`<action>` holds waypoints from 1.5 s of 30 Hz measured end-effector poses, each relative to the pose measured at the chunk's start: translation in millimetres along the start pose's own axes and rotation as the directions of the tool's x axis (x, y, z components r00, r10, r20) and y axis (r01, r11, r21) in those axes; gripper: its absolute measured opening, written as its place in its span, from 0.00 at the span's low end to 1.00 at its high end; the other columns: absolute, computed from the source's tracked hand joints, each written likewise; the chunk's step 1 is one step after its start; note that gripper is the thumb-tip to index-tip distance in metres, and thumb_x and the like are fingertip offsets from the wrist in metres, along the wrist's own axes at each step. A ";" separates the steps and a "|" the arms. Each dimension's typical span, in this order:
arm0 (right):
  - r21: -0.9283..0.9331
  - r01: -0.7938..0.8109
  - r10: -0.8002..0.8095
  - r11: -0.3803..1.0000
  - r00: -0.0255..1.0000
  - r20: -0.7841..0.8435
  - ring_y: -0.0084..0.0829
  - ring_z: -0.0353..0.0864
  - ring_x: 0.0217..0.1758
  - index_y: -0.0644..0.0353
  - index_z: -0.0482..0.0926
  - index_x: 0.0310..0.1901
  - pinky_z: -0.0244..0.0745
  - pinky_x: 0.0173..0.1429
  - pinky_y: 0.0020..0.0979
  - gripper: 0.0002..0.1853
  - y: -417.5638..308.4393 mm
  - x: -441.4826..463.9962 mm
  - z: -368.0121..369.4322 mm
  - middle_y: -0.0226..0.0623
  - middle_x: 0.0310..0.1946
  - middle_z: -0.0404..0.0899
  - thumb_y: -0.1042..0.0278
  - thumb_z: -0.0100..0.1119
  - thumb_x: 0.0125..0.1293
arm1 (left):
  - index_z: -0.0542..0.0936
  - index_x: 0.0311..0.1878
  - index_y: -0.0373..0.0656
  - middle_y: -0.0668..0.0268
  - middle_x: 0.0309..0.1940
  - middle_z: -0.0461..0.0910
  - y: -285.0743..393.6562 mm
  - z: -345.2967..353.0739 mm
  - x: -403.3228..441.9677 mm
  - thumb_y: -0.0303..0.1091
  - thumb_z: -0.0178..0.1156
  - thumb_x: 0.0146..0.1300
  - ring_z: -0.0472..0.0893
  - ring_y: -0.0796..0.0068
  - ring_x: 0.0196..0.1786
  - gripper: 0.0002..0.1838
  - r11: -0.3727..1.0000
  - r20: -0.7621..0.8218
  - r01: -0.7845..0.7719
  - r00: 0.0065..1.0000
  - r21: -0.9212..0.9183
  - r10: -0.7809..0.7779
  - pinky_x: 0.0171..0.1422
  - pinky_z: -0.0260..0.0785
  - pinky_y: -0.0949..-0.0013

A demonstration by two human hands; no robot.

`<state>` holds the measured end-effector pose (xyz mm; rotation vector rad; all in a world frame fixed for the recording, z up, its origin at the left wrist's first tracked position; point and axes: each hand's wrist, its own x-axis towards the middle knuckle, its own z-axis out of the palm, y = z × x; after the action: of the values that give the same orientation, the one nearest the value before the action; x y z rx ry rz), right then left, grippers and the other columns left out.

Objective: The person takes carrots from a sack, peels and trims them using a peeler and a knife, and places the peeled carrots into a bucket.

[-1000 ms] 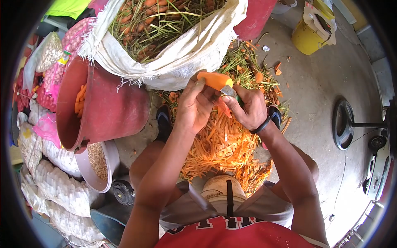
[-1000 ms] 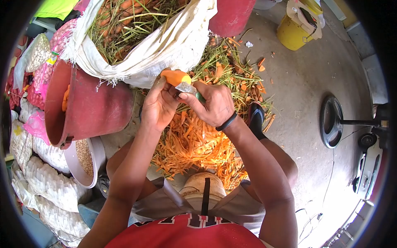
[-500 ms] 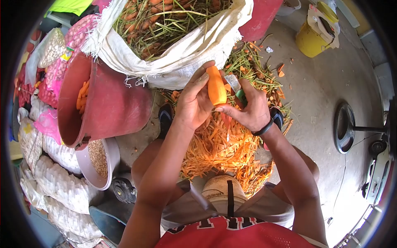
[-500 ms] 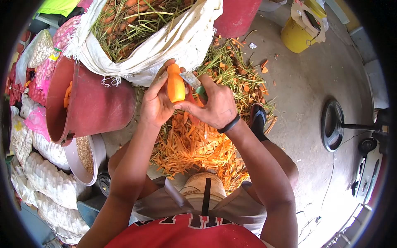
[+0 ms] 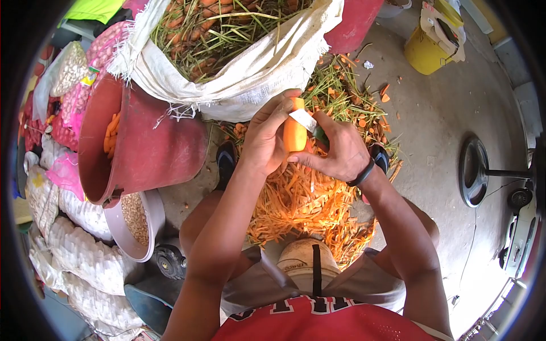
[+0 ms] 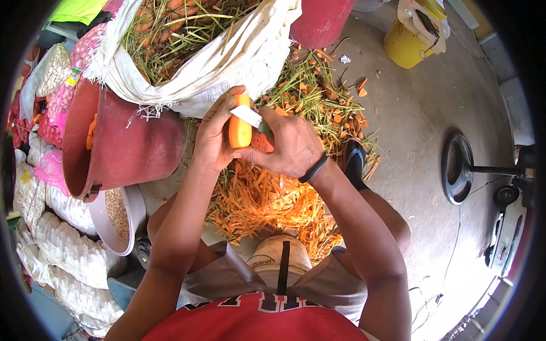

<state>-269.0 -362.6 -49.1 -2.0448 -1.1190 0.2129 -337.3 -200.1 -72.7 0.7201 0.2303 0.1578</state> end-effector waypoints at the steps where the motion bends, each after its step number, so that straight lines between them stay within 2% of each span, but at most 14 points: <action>1: -0.012 0.008 -0.008 1.000 1.000 0.008 0.50 0.82 0.24 0.64 0.78 0.47 0.76 0.30 0.44 0.37 -0.6 0.4 -1.0 0.47 0.19 0.78 0.35 0.69 0.52 | 0.79 0.56 0.41 0.70 0.43 0.81 0.8 1.4 0.0 0.33 0.59 0.70 0.81 0.80 0.44 0.14 1.000 0.003 0.000 1.000 0.010 0.000 0.50 0.77 0.71; 14: 0.056 0.190 -0.187 0.980 0.981 -0.041 0.42 0.79 0.19 0.60 0.81 0.45 0.73 0.25 0.37 0.27 11.6 -6.9 7.1 0.40 0.15 0.76 0.42 0.69 0.57 | 0.75 0.61 0.45 0.64 0.46 0.80 7.8 -4.9 2.1 0.38 0.55 0.73 0.81 0.75 0.46 0.16 1.000 -0.053 -0.030 0.998 0.000 0.030 0.49 0.78 0.69; 21: 0.166 -0.042 0.075 0.985 0.977 -0.199 0.30 0.70 0.16 0.67 0.73 0.52 0.67 0.24 0.31 0.39 21.1 -2.2 5.2 0.34 0.15 0.69 0.37 0.71 0.54 | 0.73 0.63 0.43 0.63 0.49 0.80 13.9 -7.7 2.6 0.36 0.54 0.74 0.82 0.71 0.50 0.18 0.999 0.037 -0.042 0.998 0.002 0.042 0.54 0.79 0.66; 25: 0.119 -0.111 0.127 0.987 0.981 -0.144 0.41 0.77 0.20 0.63 0.64 0.63 0.71 0.28 0.40 0.37 19.7 0.0 -4.5 0.39 0.18 0.74 0.48 0.67 0.62 | 0.72 0.64 0.40 0.61 0.50 0.80 32.3 -18.7 10.7 0.36 0.55 0.72 0.82 0.67 0.50 0.20 0.984 0.065 -0.072 0.996 0.161 0.062 0.55 0.79 0.63; 27: 0.055 -0.190 0.194 0.980 0.978 -0.077 0.47 0.82 0.32 0.60 0.56 0.70 0.74 0.36 0.43 0.36 22.8 4.3 -12.5 0.48 0.30 0.80 0.59 0.61 0.65 | 0.75 0.60 0.41 0.63 0.49 0.81 77.5 -26.1 11.4 0.39 0.59 0.69 0.81 0.74 0.48 0.20 0.982 0.189 -0.170 0.965 -0.082 0.183 0.44 0.80 0.71; 29: -0.058 -0.241 0.242 0.969 0.970 0.015 0.53 0.83 0.39 0.56 0.50 0.74 0.76 0.41 0.47 0.37 29.5 7.5 -17.8 0.56 0.39 0.82 0.68 0.54 0.66 | 0.71 0.65 0.40 0.61 0.51 0.79 144.3 -37.4 -6.7 0.47 0.57 0.70 0.81 0.68 0.49 0.27 0.783 0.058 -0.476 0.840 -0.400 0.540 0.51 0.78 0.59; 30: -0.136 -0.252 0.264 0.958 0.962 0.073 0.56 0.82 0.42 0.54 0.48 0.75 0.76 0.43 0.49 0.38 36.9 5.3 -13.6 0.59 0.41 0.81 0.72 0.51 0.65 | 0.70 0.66 0.39 0.61 0.50 0.79 174.1 -29.8 -17.6 0.54 0.51 0.72 0.80 0.69 0.46 0.30 0.720 0.216 -0.262 0.839 -0.643 0.498 0.54 0.77 0.59; 32: -0.303 -0.194 0.231 0.933 0.969 0.091 0.56 0.82 0.43 0.51 0.46 0.76 0.76 0.46 0.52 0.40 49.8 -4.9 -2.7 0.60 0.45 0.80 0.78 0.47 0.63 | 0.68 0.67 0.39 0.60 0.48 0.79 191.6 -45.6 -24.6 0.57 0.46 0.73 0.79 0.71 0.44 0.32 0.683 -0.114 -0.612 0.772 -0.398 0.625 0.52 0.76 0.61; 34: -0.273 -0.271 0.312 0.923 0.943 0.118 0.56 0.81 0.44 0.52 0.48 0.76 0.76 0.46 0.50 0.39 34.4 -2.1 -6.1 0.60 0.47 0.79 0.78 0.48 0.63 | 0.69 0.66 0.38 0.64 0.41 0.79 174.9 14.7 -26.5 0.57 0.44 0.74 0.74 0.76 0.35 0.32 0.604 -0.509 -0.795 0.497 0.059 0.703 0.39 0.72 0.69; 35: -0.257 -0.315 0.355 0.914 0.926 0.126 0.57 0.81 0.44 0.53 0.50 0.76 0.76 0.47 0.50 0.39 29.9 0.1 -7.4 0.60 0.48 0.78 0.78 0.48 0.63 | 0.69 0.65 0.38 0.65 0.37 0.78 172.6 0.0 -25.3 0.56 0.44 0.74 0.73 0.77 0.32 0.31 0.656 -0.326 -0.754 0.616 0.020 0.718 0.36 0.70 0.70; 37: -0.024 -0.191 0.192 0.981 0.980 0.052 0.44 0.83 0.42 0.55 0.53 0.75 0.78 0.43 0.42 0.35 35.8 2.1 0.5 0.52 0.43 0.80 0.73 0.52 0.67 | 0.71 0.63 0.38 0.67 0.30 0.75 162.9 -26.7 -21.8 0.54 0.45 0.75 0.71 0.79 0.26 0.29 0.766 0.080 -0.642 0.763 -0.012 0.641 0.29 0.64 0.72; 39: 0.234 -0.125 0.121 0.964 0.992 0.029 0.37 0.83 0.37 0.54 0.54 0.74 0.79 0.40 0.37 0.34 17.2 8.6 6.1 0.45 0.33 0.80 0.67 0.56 0.70 | 0.71 0.61 0.37 0.73 0.20 0.65 126.1 -1.2 -19.5 0.53 0.44 0.75 0.63 0.82 0.20 0.28 0.779 -0.070 -0.580 0.789 0.238 0.610 0.26 0.55 0.75; 40: 0.572 -0.326 0.246 0.753 0.945 0.216 0.27 0.82 0.41 0.55 0.56 0.74 0.78 0.38 0.28 0.34 0.8 10.3 5.4 0.37 0.35 0.79 0.59 0.59 0.71 | 0.72 0.60 0.37 0.72 0.19 0.65 111.4 -0.2 -16.7 0.51 0.43 0.76 0.63 0.81 0.19 0.26 0.774 -0.014 -0.559 0.808 0.299 0.589 0.26 0.55 0.74; 45: 0.898 -0.344 0.311 0.275 0.915 0.255 0.19 0.77 0.32 0.57 0.64 0.68 0.73 0.30 0.23 0.26 -24.7 2.1 47.1 0.30 0.41 0.77 0.58 0.56 0.73 | 0.74 0.56 0.31 0.62 0.23 0.76 71.0 17.3 -20.2 0.42 0.45 0.76 0.73 0.77 0.24 0.21 0.837 0.137 -0.507 0.862 0.208 0.488 0.30 0.66 0.75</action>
<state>-306.2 -327.3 -63.5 -1.1186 -0.3169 0.8931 -356.8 -162.9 -9.6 1.0161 -0.0226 0.6093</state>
